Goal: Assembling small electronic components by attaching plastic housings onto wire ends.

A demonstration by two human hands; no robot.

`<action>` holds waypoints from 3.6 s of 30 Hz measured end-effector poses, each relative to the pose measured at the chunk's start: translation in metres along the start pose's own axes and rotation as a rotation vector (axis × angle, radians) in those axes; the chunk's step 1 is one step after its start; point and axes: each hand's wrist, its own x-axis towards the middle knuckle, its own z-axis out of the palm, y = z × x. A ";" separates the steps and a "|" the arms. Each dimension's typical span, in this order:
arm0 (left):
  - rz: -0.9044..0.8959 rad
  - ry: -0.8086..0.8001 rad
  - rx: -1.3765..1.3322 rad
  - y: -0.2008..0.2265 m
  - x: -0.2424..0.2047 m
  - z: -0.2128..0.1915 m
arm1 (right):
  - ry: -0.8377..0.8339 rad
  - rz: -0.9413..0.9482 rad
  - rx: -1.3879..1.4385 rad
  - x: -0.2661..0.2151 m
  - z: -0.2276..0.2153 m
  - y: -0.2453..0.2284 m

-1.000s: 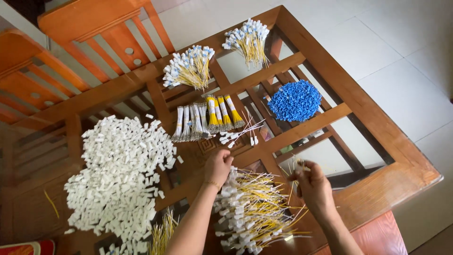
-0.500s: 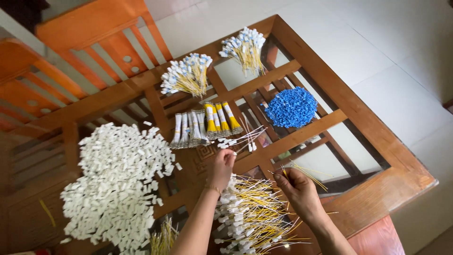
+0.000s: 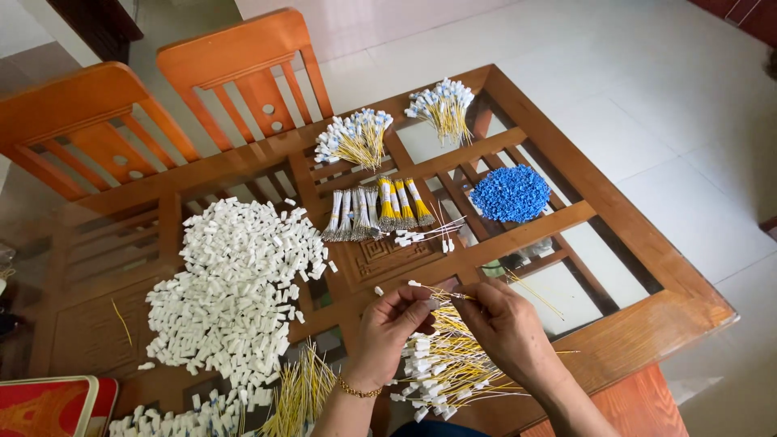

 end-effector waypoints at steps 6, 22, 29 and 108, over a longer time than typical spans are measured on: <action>-0.006 -0.011 -0.141 0.003 -0.021 0.007 | -0.060 0.056 -0.005 -0.015 -0.006 -0.013; -0.008 0.049 -0.194 -0.005 -0.028 0.005 | -0.061 0.014 -0.055 -0.023 -0.011 -0.019; 0.027 -0.006 -0.140 -0.007 -0.024 0.003 | -0.098 0.001 -0.046 -0.016 -0.006 -0.018; 0.499 0.162 1.290 -0.078 0.190 -0.070 | -0.098 0.629 0.554 0.065 0.050 0.134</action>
